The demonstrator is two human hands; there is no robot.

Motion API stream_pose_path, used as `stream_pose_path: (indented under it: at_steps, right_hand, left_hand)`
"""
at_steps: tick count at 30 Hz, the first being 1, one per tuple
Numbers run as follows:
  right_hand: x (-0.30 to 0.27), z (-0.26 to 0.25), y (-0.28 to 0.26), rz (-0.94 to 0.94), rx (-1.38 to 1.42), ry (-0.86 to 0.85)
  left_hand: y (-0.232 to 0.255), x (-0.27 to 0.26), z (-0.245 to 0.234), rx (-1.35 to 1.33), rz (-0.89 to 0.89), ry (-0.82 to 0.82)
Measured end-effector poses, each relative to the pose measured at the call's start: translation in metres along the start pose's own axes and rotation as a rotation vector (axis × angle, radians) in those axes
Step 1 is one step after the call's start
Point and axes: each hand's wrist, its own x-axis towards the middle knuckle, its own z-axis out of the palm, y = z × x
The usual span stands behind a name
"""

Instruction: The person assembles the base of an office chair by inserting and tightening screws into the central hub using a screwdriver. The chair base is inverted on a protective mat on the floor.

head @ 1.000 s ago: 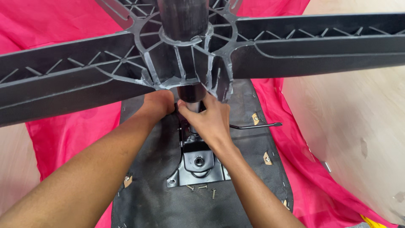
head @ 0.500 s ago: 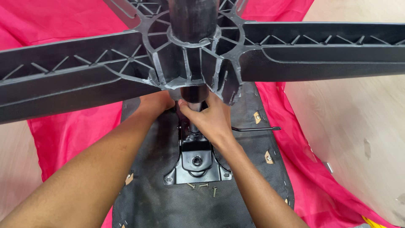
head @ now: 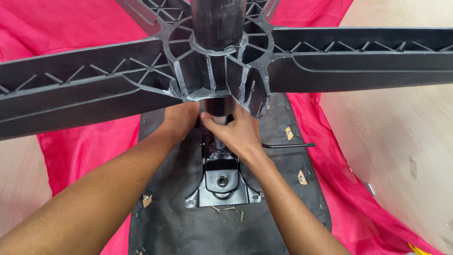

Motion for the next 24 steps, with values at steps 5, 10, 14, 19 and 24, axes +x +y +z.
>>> stream_pose_path:
  at_steps: [5,10,14,19,24]
  right_hand:
    - [0.001,0.0,0.003,0.041,0.014,-0.024]
    - [0.005,-0.001,0.01,0.042,-0.022,-0.045]
    - [0.006,-0.002,0.011,0.078,-0.023,-0.087]
    - [0.005,-0.004,0.01,0.05,-0.05,-0.063]
    - [0.001,-0.006,0.003,0.012,-0.078,-0.032]
  left_hand:
    - [-0.001,0.014,0.018,-0.029,0.029,0.037]
    - [-0.002,0.023,0.013,0.051,0.174,0.17]
    - [0.006,0.017,-0.004,-0.266,0.011,-0.015]
    - [0.022,0.009,-0.022,-0.281,-0.032,0.085]
    - [0.019,0.008,-0.021,-0.506,-0.118,-0.016]
